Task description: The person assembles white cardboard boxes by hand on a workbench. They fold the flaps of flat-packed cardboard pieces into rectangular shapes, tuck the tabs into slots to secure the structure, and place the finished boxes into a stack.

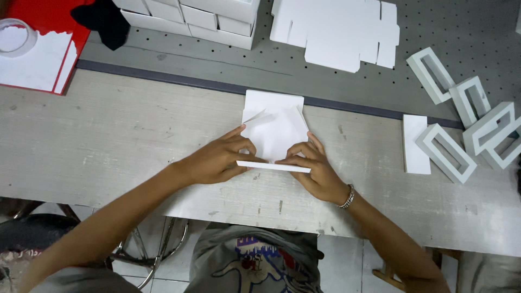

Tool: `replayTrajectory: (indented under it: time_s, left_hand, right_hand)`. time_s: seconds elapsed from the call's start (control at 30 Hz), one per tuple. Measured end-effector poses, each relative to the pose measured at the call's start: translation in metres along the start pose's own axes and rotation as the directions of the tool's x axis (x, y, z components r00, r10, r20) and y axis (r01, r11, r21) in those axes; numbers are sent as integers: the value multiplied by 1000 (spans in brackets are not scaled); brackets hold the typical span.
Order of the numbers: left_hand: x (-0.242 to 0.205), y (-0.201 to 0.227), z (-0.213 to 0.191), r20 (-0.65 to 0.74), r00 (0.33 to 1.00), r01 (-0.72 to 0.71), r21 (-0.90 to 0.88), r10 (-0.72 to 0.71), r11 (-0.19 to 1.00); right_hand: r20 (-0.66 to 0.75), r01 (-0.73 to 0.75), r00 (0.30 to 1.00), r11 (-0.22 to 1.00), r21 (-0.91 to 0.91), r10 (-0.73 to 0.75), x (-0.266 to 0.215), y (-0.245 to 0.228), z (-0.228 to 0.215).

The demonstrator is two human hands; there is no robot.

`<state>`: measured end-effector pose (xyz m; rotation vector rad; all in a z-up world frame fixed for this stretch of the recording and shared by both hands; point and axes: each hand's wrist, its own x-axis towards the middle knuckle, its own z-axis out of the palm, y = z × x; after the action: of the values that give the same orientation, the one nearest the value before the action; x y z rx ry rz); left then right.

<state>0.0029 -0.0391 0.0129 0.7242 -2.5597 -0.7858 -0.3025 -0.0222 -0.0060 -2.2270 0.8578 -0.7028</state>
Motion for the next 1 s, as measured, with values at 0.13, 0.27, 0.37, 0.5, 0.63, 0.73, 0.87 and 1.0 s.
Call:
replayTrajectory:
  time_s: [0.13, 0.27, 0.37, 0.5, 0.63, 0.73, 0.87, 1.0]
  left_hand:
    - [-3, -8, 13, -115, 991, 52, -193, -75, 980]
    - [-3, -1, 15, -213, 970, 57, -259, -115, 964]
    - [-5, 4, 15, -337, 930, 65, -245, -148, 967]
    - [-6, 12, 11, -294, 917, 140, -397, -270, 907]
    - [-2, 7, 11, -397, 906, 15, -315, -147, 949]
    - [-2, -6, 20, -410, 911, -15, -151, -49, 988]
    - [-2, -10, 24, -421, 901, -45, 160, 109, 986]
    - [-2, -19, 29, -270, 953, 6, 474, 139, 881]
  right_hand:
    - [-26, -6, 1000, 989, 150, 10, 1, 2, 2]
    - [-67, -87, 992, 963, 254, 107, 0, -4, 3]
    - [-140, -290, 934, 927, 238, 328, 1, -14, 2]
    - [-260, -245, 917, 941, 233, 303, 5, -6, 10]
    - [-302, -112, 950, 991, -75, 85, 19, -26, -2]
    - [-290, -94, 956, 986, -137, 51, 8, -6, 4]
    - [-195, -6, 979, 944, -329, -61, 1, 10, 9]
    - [-97, 96, 976, 783, -615, -195, 3, 9, 13]
